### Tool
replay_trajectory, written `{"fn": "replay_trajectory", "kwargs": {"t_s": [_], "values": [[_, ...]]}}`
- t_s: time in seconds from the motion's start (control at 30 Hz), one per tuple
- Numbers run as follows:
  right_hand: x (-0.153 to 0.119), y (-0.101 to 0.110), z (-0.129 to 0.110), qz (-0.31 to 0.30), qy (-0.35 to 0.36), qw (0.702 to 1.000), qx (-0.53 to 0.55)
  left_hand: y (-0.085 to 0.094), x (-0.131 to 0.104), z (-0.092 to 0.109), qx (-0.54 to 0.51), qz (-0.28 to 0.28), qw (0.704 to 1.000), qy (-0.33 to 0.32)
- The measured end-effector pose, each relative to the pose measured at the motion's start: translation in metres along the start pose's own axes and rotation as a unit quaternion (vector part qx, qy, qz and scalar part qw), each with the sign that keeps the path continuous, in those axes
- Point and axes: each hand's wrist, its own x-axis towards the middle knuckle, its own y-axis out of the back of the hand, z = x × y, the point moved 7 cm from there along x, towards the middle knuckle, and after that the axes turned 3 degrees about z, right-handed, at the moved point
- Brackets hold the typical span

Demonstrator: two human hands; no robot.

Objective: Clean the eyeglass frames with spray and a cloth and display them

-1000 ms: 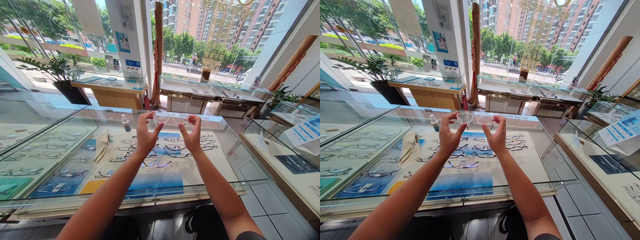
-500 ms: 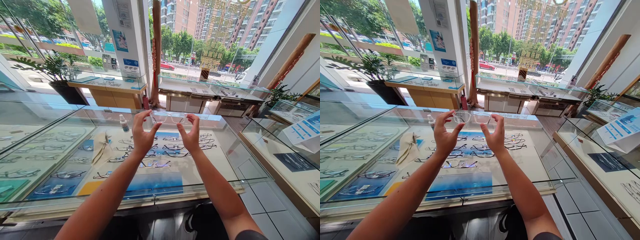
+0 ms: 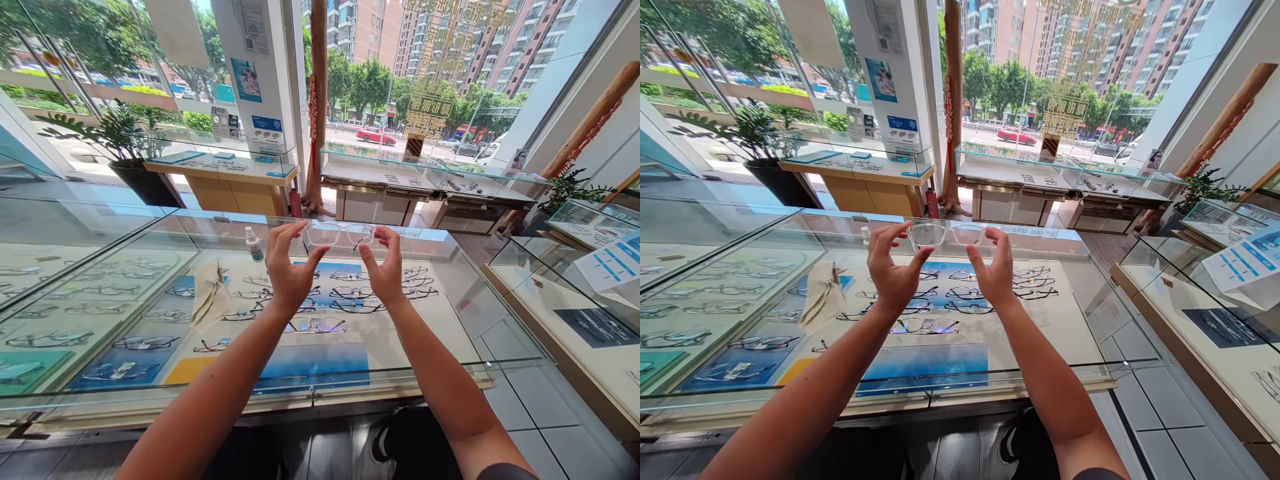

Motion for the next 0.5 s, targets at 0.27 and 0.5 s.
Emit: {"fn": "replay_trajectory", "kwargs": {"t_s": [0.27, 0.5], "values": [[-0.001, 0.0001, 0.0024, -0.007, -0.039, 0.999, 0.002, 0.0013, -0.0007, 0.0017, 0.004, 0.003, 1.0, -0.003], [-0.001, 0.0025, 0.0013, 0.01, -0.035, 0.999, -0.011, 0.0002, -0.0009, 0.0017, -0.009, -0.003, 1.0, -0.006]]}}
